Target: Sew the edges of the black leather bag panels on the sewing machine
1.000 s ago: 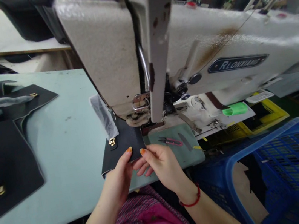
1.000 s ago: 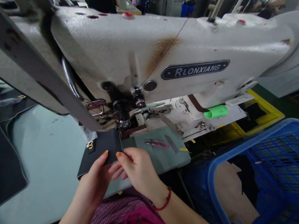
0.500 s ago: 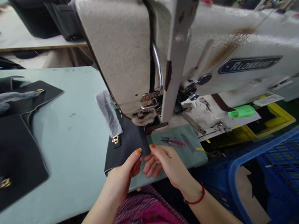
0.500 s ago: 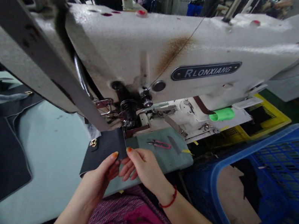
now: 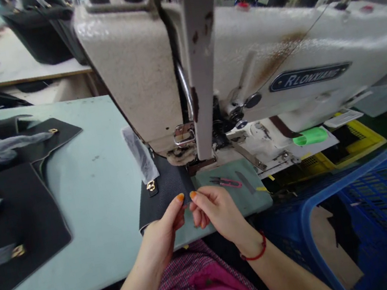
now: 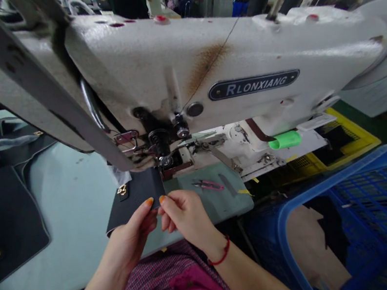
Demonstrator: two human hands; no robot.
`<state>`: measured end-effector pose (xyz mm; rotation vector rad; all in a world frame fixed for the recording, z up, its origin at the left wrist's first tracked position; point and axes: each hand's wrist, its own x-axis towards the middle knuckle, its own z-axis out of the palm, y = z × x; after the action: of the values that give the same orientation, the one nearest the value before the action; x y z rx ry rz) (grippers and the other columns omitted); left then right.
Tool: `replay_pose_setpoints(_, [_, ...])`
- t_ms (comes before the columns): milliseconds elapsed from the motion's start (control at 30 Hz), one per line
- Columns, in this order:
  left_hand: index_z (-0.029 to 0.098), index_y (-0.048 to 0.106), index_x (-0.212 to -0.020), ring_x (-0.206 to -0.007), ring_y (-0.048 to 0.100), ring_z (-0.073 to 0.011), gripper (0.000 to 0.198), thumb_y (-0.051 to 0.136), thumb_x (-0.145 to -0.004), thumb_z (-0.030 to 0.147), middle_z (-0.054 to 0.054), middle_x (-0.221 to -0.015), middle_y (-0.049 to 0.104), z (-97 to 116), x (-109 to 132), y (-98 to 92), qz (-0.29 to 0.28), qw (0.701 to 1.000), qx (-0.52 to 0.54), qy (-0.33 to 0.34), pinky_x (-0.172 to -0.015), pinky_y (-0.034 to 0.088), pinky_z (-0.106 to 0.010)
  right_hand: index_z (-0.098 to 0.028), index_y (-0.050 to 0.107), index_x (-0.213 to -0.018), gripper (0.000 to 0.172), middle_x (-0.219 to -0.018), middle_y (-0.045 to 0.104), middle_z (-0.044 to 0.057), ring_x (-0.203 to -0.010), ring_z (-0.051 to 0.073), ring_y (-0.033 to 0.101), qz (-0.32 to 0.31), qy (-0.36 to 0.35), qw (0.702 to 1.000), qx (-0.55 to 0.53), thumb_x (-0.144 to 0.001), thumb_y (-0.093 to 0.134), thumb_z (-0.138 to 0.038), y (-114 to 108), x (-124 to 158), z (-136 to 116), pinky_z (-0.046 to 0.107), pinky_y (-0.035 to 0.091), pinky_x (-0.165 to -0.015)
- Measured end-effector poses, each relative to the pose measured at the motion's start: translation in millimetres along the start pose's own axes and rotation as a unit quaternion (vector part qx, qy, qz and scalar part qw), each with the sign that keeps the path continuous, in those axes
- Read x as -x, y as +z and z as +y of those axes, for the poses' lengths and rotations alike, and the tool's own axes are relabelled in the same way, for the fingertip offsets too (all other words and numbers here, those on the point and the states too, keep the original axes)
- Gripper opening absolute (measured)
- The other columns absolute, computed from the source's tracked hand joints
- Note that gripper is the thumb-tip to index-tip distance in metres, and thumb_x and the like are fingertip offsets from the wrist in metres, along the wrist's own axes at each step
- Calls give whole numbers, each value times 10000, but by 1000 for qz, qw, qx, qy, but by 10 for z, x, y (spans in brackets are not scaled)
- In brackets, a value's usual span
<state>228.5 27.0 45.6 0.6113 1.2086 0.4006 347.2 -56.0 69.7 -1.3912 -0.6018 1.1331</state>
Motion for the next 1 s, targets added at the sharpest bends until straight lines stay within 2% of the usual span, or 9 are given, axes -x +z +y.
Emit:
replay_pose_setpoints(333, [111,709,-629,-617,584,-187,491,866,-500,559,-63,-594,638,35,2,30,2,994,-82,75,-587,471,-306,-150,606,-686,376,-487,592,-7,-383,70,486,7,7,1000,-16,-896,536,-454,6,-54,40,162,385,-415])
replay_pose_setpoints(567, [112,719,-656,-645,589,-190,490,846,-518,565,-75,-646,658,141,-132,41,-33,989,-102,98,-582,465,-296,-142,623,-697,363,-499,594,-7,-405,73,501,5,0,1000,-13,-896,535,-433,-8,-193,-1,168,411,-437])
replay_pose_setpoints(800, [111,737,-683,-671,599,-195,471,841,-529,543,-83,-676,680,255,-197,90,-23,988,-112,102,-599,471,-295,-140,626,-711,362,-507,599,-6,-410,70,503,-8,-6,1000,-18,-903,530,-432,-26,-333,-1,169,406,-441])
replay_pose_setpoints(1000, [134,689,-605,-573,527,-153,446,827,-542,553,-40,-575,617,367,-271,126,-19,983,-130,131,-527,415,-267,-145,634,-748,344,-516,593,-18,-411,73,502,6,-27,999,-30,-909,545,-437,2,-442,12,174,404,-436])
